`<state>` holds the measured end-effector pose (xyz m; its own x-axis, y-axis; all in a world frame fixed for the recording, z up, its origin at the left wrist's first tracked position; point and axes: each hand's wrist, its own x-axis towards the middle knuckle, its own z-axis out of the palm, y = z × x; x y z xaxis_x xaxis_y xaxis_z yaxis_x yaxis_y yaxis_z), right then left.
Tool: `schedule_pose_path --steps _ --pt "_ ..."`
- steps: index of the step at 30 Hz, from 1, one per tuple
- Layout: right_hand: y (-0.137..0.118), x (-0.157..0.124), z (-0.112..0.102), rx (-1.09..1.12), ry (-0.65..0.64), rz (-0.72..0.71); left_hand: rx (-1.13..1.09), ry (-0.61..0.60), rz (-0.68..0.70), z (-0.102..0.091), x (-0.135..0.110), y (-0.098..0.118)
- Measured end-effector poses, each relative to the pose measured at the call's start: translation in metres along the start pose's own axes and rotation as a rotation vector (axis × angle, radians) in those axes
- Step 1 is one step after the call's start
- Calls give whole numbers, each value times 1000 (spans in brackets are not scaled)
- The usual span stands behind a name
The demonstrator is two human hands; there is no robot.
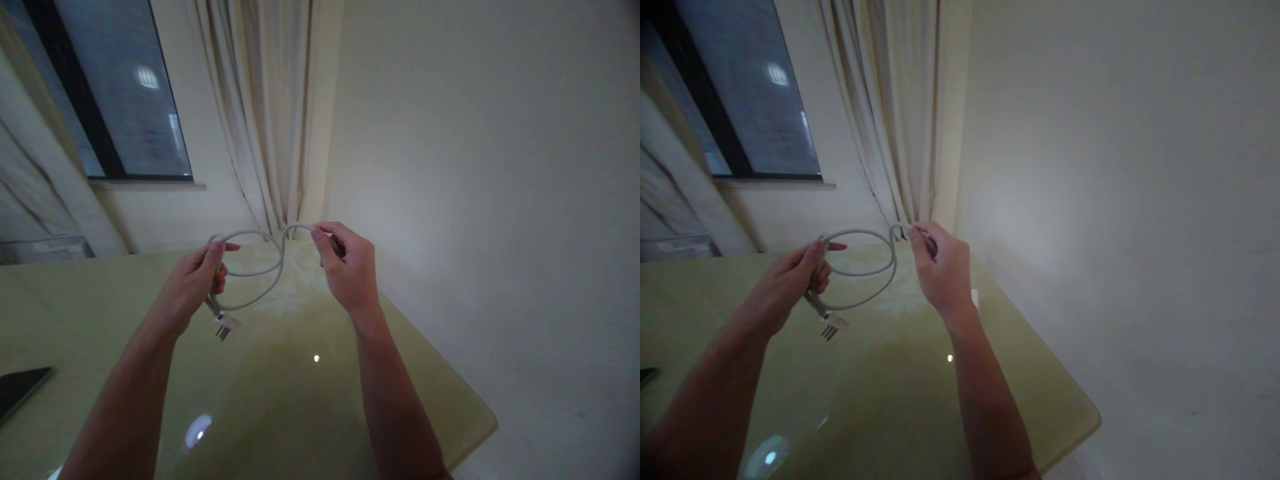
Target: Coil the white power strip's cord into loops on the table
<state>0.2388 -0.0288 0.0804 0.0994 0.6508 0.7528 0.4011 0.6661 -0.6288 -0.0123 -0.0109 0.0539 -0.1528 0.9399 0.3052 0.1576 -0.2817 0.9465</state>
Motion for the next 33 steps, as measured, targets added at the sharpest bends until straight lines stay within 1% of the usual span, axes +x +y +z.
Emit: schedule_pose_path --steps 3,6,8,10,12,13,15,17,19,21,22,23,25,27,29,31,33 --pt "-1 -2 10 -46 -90 -7 197 -22 82 0 -1 0" --pt "-6 -6 22 -92 -208 -12 325 -38 151 0 0 1" --pt "-10 -10 28 -126 -328 -16 384 -3 195 0 1 1" --pt "-12 -13 32 -147 -486 -52 424 24 225 -1 2 0" --pt "-13 -15 32 -150 -609 -125 413 -10 231 0 2 -1" --pt "-13 -15 30 -149 -634 -161 392 -49 229 0 1 0" --pt "-12 -14 26 -157 -615 -201 331 -161 230 1 -1 2" --pt "-9 -12 20 -160 -565 -196 225 -266 204 2 -4 7" --pt "-6 -8 14 -149 -519 -175 59 -304 107 4 -8 11" --pt "-5 -6 9 -132 -481 -151 -84 -296 -5 6 -11 13" --pt "-5 -5 7 -126 -469 -135 -124 -282 -28 6 -12 13" --pt "-5 -5 4 -124 -459 -115 -136 -265 -20 7 -13 11" --pt "-6 -5 -1 -133 -445 -72 -114 -207 56 6 -11 7" --pt "-5 -4 -5 -172 -429 -18 -120 -115 118 3 -8 2" --pt "1 -3 -4 -258 -382 48 -220 -4 120 -1 -3 1" --pt "11 0 1 -370 -293 126 -387 108 92 -7 1 3" --pt "22 3 10 -436 -197 190 -541 220 48 -12 5 6"
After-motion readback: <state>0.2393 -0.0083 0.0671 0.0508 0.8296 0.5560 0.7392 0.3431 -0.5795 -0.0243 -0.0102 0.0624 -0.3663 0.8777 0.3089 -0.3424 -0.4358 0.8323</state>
